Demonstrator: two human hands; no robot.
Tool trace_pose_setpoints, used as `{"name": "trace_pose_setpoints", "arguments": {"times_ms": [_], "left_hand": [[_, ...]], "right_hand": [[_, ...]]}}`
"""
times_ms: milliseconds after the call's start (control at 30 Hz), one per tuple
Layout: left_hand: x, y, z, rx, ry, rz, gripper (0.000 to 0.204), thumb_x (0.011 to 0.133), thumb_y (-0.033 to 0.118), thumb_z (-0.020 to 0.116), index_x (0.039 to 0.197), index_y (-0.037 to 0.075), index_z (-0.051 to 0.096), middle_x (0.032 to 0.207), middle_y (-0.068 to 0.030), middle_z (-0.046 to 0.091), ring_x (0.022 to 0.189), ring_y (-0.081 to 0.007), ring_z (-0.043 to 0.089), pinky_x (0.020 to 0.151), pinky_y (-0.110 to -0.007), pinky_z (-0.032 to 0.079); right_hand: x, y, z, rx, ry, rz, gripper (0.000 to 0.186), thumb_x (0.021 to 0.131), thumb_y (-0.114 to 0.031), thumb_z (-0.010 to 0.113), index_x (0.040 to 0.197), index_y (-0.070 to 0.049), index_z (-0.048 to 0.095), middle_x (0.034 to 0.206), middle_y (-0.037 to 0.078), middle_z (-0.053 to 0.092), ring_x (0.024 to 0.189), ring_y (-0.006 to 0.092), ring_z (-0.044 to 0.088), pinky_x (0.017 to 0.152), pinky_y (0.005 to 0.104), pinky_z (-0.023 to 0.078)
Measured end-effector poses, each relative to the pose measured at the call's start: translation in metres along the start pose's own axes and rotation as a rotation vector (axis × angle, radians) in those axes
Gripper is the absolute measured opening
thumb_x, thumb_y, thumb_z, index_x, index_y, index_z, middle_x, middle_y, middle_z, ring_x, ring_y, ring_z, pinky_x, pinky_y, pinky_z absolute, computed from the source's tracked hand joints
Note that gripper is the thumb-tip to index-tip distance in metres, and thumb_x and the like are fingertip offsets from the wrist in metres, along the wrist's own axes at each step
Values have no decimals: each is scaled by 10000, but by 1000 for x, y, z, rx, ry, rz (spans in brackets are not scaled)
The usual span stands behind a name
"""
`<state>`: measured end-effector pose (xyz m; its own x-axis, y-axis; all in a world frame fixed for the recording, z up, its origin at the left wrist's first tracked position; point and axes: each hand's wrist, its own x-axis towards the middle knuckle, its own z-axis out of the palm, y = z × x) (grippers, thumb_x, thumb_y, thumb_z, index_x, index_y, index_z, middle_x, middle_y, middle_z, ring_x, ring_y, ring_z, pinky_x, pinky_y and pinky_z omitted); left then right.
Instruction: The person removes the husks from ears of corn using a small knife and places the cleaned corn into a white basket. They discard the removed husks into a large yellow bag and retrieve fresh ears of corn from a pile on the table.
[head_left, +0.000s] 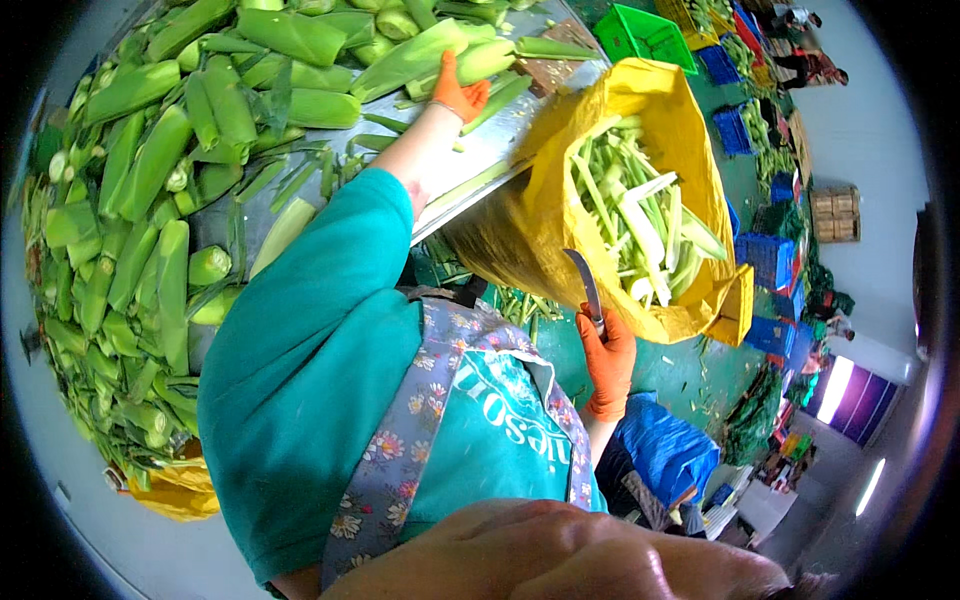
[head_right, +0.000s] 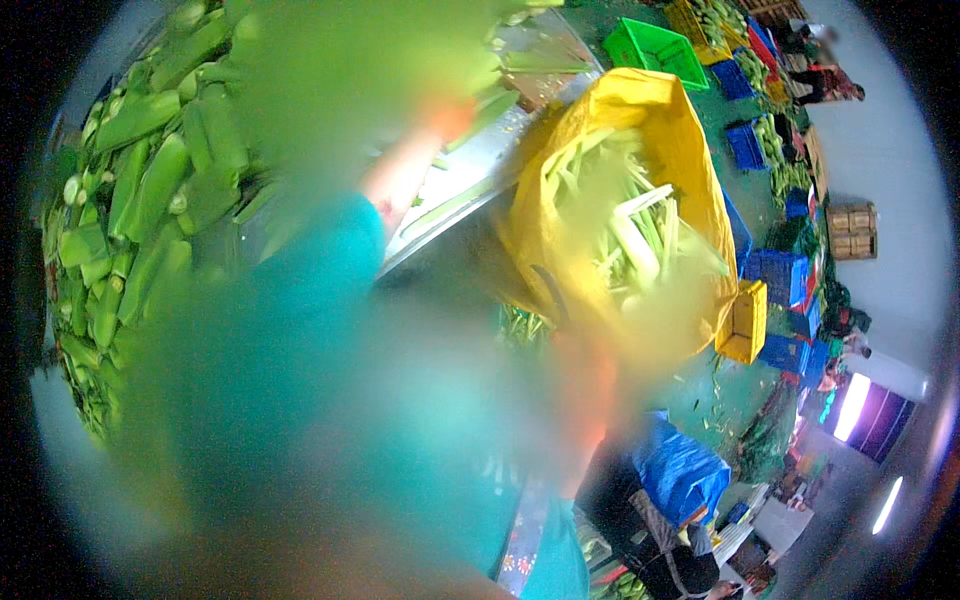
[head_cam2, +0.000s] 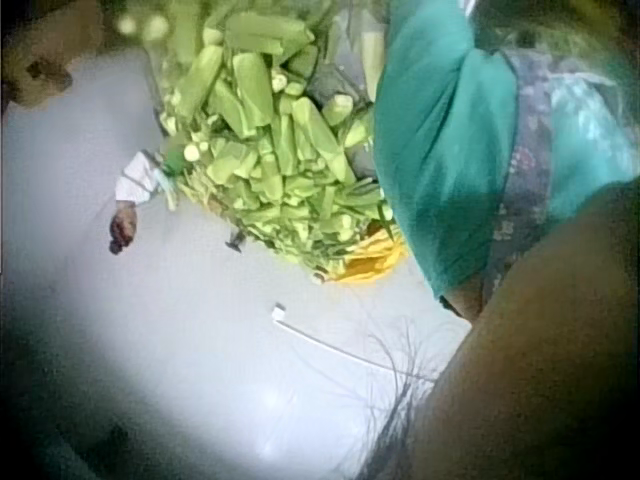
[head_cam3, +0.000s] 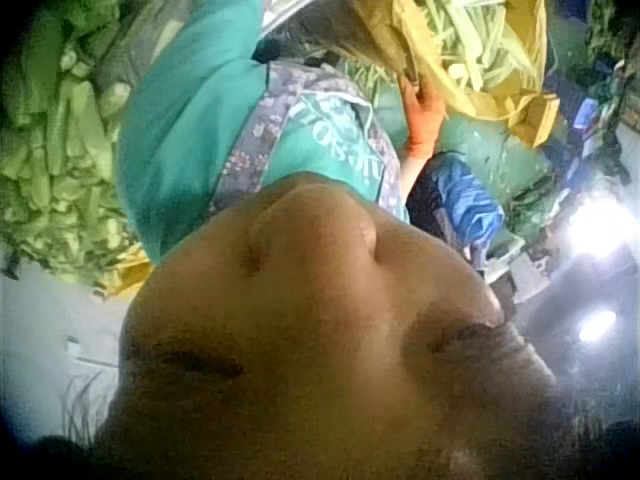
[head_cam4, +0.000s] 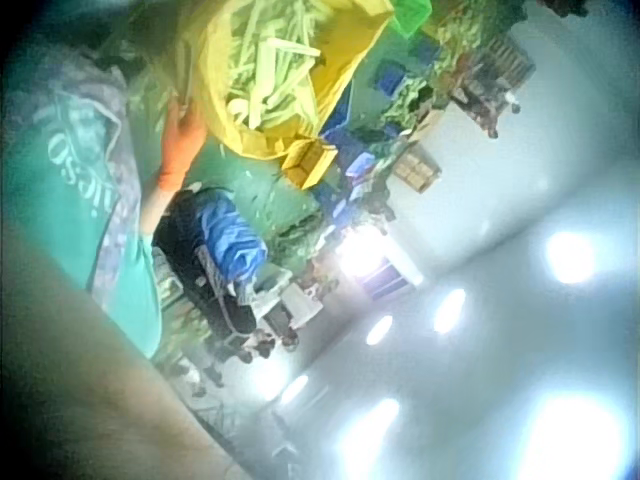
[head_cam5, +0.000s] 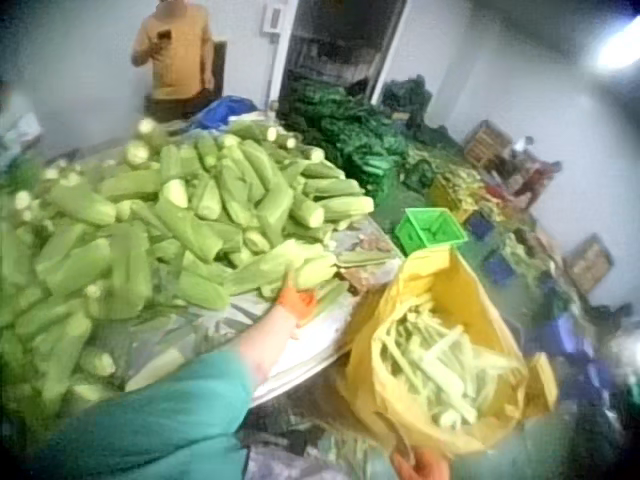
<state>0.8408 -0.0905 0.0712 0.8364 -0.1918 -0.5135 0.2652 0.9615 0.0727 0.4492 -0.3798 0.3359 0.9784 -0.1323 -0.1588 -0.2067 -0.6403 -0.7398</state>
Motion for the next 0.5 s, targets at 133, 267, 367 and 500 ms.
{"name": "trace_pose_setpoints", "arguments": {"times_ms": [133,267,367,500], "left_hand": [[15,6,-20,27,38,68,814,759,652,740,1216,6,549,1208,-158,607,1088,-260,584,893,-320,527],[5,7,-26,132,129,80,734,787,599,734,1234,45,557,1234,-130,609,1130,-265,570,922,-332,502],[12,16,-18,226,217,115,676,808,560,730,1248,75,563,1253,-109,610,1161,-269,560,943,-341,483],[34,17,-5,225,275,197,603,835,507,725,1266,114,571,1279,-82,611,1203,-273,546,972,-353,458]], "right_hand": [[1,-5,-6,41,26,117,221,899,-141,725,1076,-10,701,811,-37,640,730,37,523,666,205,430],[13,9,-4,-189,0,-85,224,896,-143,725,1075,-11,701,791,-24,637,693,41,505,632,220,428],[23,3,3,-81,14,-147,213,889,-150,728,1046,-9,701,762,-13,621,665,57,498,607,233,425],[20,5,-4,-339,-25,-178,211,873,-161,740,1015,-10,700,731,9,600,646,77,493,589,248,415]]}}
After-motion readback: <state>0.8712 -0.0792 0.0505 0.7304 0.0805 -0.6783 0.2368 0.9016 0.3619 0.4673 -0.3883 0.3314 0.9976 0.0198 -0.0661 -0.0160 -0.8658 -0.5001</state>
